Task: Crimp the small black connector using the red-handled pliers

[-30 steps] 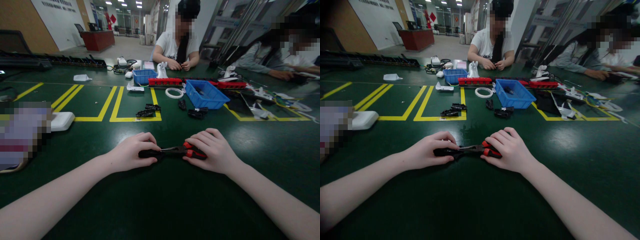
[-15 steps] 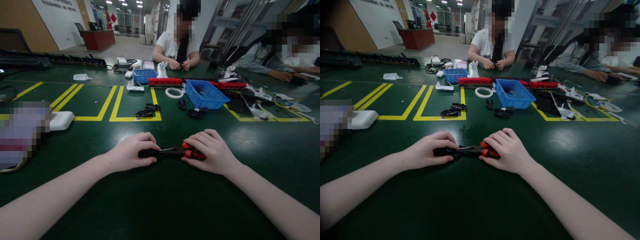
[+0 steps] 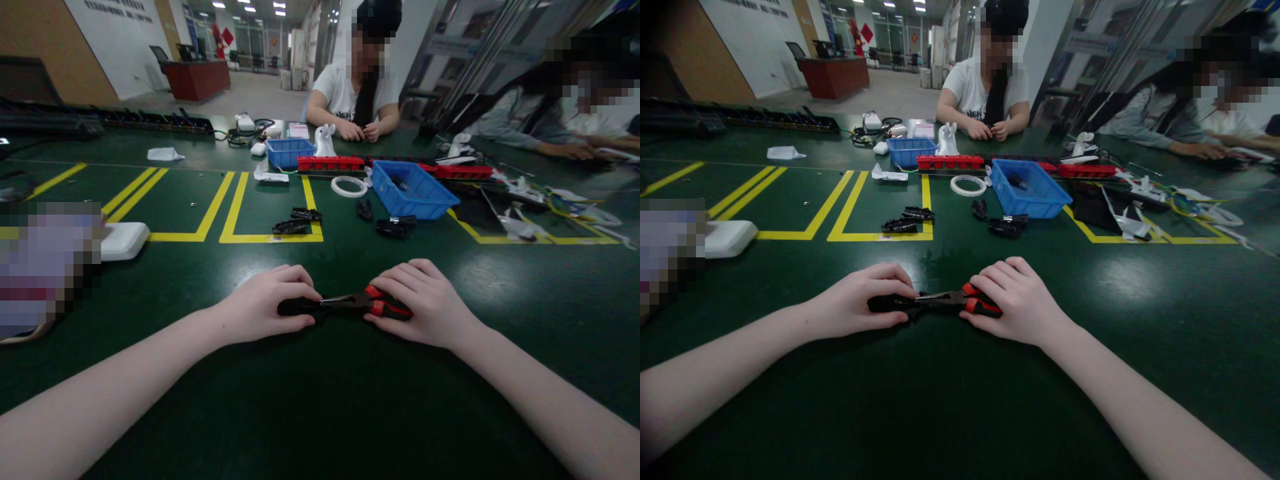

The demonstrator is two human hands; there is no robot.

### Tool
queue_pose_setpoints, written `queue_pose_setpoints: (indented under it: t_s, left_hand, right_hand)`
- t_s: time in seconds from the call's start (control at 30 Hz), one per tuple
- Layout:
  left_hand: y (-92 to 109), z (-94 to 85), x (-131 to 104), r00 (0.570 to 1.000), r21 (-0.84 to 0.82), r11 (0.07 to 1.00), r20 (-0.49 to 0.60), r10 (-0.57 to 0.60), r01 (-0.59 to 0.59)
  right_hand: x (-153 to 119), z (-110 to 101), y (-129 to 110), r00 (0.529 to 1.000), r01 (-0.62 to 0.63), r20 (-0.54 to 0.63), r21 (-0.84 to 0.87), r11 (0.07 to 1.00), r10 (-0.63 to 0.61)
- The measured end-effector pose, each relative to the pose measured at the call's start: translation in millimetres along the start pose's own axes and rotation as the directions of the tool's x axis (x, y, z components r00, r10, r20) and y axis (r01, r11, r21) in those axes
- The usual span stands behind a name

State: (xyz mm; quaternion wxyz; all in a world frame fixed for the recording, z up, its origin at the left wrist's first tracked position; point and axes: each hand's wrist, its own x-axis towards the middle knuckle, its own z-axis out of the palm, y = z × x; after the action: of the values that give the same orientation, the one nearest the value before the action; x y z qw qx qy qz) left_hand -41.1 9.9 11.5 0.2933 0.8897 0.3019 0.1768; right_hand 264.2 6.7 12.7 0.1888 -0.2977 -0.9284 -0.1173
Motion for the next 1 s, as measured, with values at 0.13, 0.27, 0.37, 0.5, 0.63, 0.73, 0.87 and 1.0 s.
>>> queue_pose_setpoints:
  t_s: [0.13, 0.27, 0.37, 0.5, 0.63, 0.73, 0.87, 1.0]
  left_hand:
    - [0.3, -0.4, 0.4, 1.0, -0.006, 1.0, 0.002, -0.003, 0.003]
    - [0.7, -0.4, 0.0, 1.0, -0.012, 1.0, 0.0, -0.008, 0.008]
    - [1.0, -0.3, -0.5, 1.0, -0.015, 1.0, -0.005, -0.003, 0.003]
    - [1.1, -0.6, -0.4, 1.0, -0.011, 1.0, -0.003, -0.001, 0.001]
    - [0.7, -0.3, -0.2, 1.0, -0.003, 1.0, -0.005, 0.007, -0.007]
    - [0.8, 0.2, -0.1, 1.0, 0.0, 1.0, -0.004, 0.01, -0.01]
    - [1.9, 0.3, -0.1, 1.0, 0.004, 1.0, -0.002, 0.002, -0.002]
    - [1.9, 0.3, -0.3, 1.0, 0.01, 1.0, 0.003, -0.003, 0.003]
  right_hand:
    - [0.2, 0.6, -0.7, 1.0, -0.002, 0.001, -0.001, 1.0, 0.002]
    - [0.5, 0.2, -3.0, 1.0, -0.003, -0.001, -0.012, 1.0, 0.003]
    - [0.6, -0.8, -4.0, 1.0, 0.003, -0.009, -0.035, 0.999, -0.003]
    - [1.0, -1.1, -2.7, 1.0, 0.013, -0.015, -0.056, 0.998, -0.014]
    - [1.6, -1.2, -1.4, 1.0, 0.024, -0.016, -0.06, 0.998, -0.025]
    - [1.2, -1.8, -1.2, 0.999, 0.027, -0.015, -0.062, 0.998, -0.028]
    - [-0.3, -1.3, -1.2, 1.0, 0.022, -0.011, -0.053, 0.998, -0.023]
    - [-0.8, -0.3, -2.4, 1.0, 0.017, -0.014, -0.047, 0.999, -0.017]
